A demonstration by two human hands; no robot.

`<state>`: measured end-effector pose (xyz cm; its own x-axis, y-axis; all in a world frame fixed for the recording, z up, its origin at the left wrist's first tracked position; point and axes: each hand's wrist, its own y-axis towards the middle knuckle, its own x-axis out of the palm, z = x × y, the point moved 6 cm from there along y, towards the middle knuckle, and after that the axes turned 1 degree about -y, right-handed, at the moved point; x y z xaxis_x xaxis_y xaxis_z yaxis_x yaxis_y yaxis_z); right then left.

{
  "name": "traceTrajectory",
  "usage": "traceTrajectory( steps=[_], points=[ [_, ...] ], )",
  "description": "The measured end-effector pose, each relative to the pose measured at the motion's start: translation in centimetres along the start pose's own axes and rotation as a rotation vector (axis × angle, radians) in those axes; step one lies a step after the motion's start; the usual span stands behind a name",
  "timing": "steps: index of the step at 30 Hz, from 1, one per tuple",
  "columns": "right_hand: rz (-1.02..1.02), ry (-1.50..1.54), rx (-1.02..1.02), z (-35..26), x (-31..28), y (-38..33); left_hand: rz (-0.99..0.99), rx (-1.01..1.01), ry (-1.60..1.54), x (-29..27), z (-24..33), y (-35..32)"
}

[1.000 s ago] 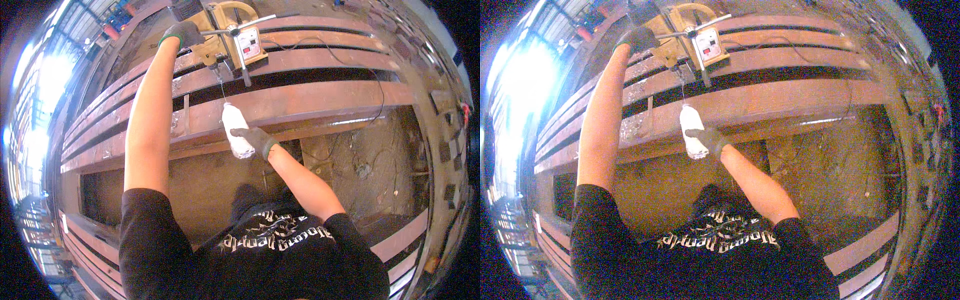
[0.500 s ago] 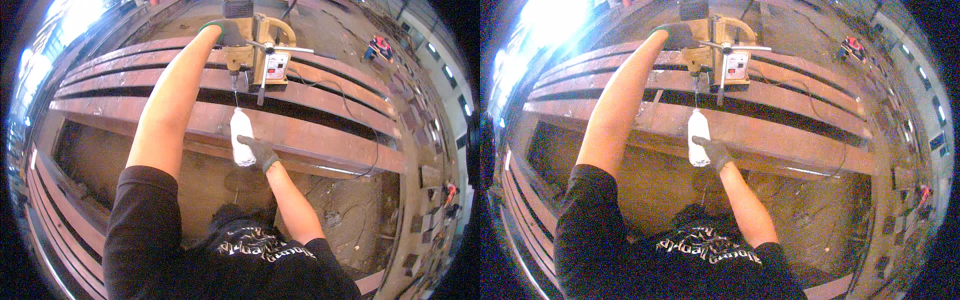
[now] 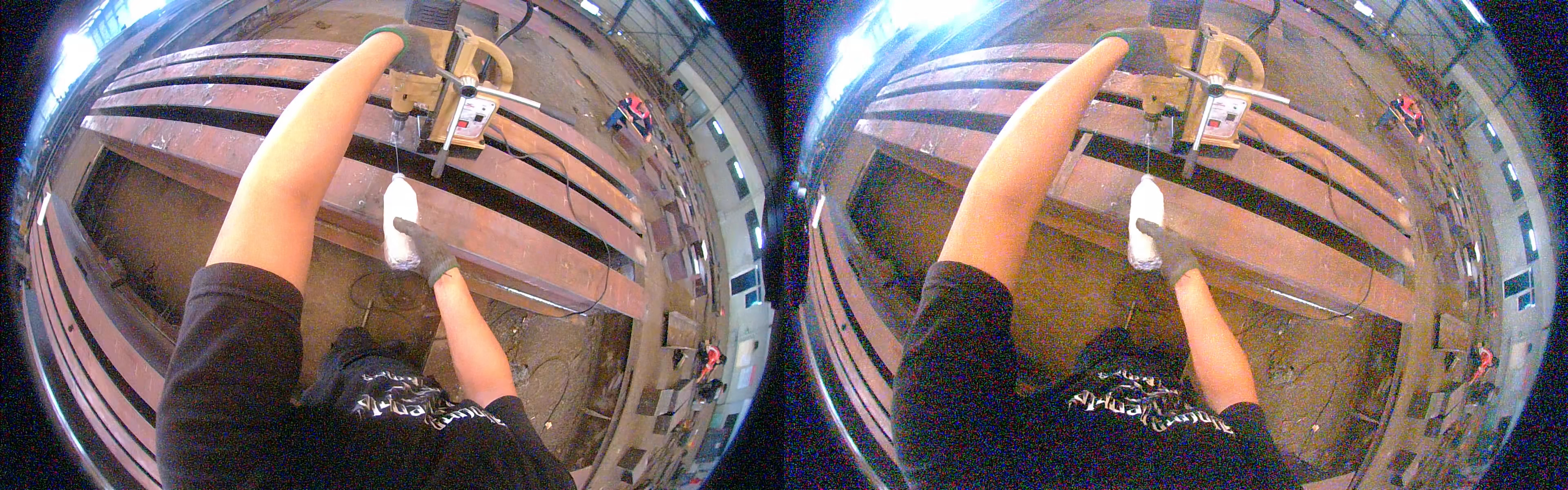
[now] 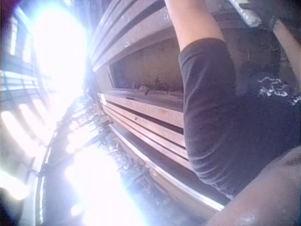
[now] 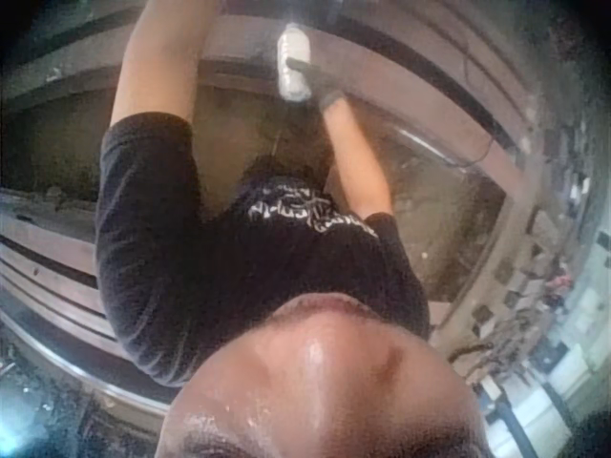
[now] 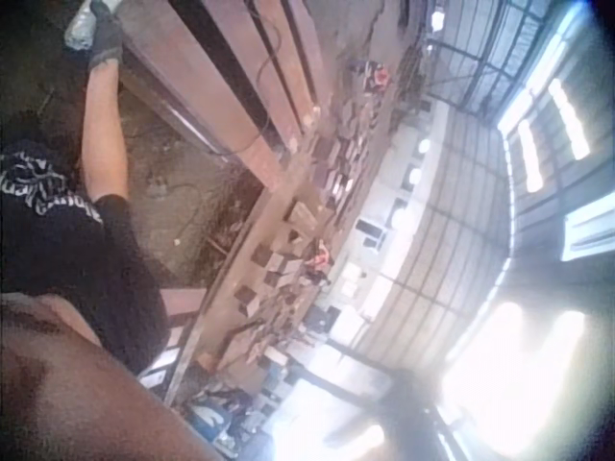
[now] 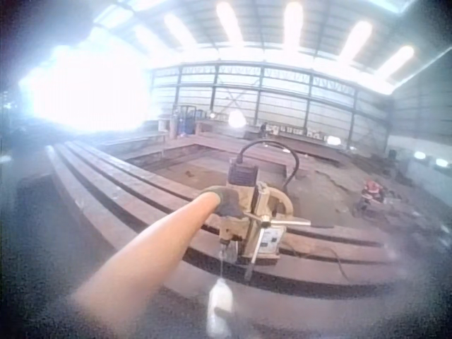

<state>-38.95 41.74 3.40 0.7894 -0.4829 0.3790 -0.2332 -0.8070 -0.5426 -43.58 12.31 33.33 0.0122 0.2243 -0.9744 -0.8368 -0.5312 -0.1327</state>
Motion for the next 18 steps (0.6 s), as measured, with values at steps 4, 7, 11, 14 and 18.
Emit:
traceTrajectory(
  steps=[4, 7, 11, 14, 18],
  points=[
    [-0.073, 0.074, 0.02, -0.5, 0.6, -0.3, 0.064, 0.019, 0.032, -0.3, 0.1, -0.6],
    [-0.059, 0.088, 0.008, -0.3, 0.0, 0.2, 0.059, 0.037, 0.034, -0.1, 0.6, -0.6],
    [-0.023, 0.016, -0.014, -0.7, -0.3, -0.2, 0.033, 0.014, 0.002, -0.3, 0.6, -1.1],
    [0.011, -0.034, -0.007, -1.2, 0.2, -1.1, 0.091, 0.024, 0.024, -0.6, 0.6, -2.2],
    [0.003, -0.107, -0.027, -1.5, 0.0, -1.4, 0.079, 0.028, 0.077, -1.0, 0.9, -2.8]
  ],
)
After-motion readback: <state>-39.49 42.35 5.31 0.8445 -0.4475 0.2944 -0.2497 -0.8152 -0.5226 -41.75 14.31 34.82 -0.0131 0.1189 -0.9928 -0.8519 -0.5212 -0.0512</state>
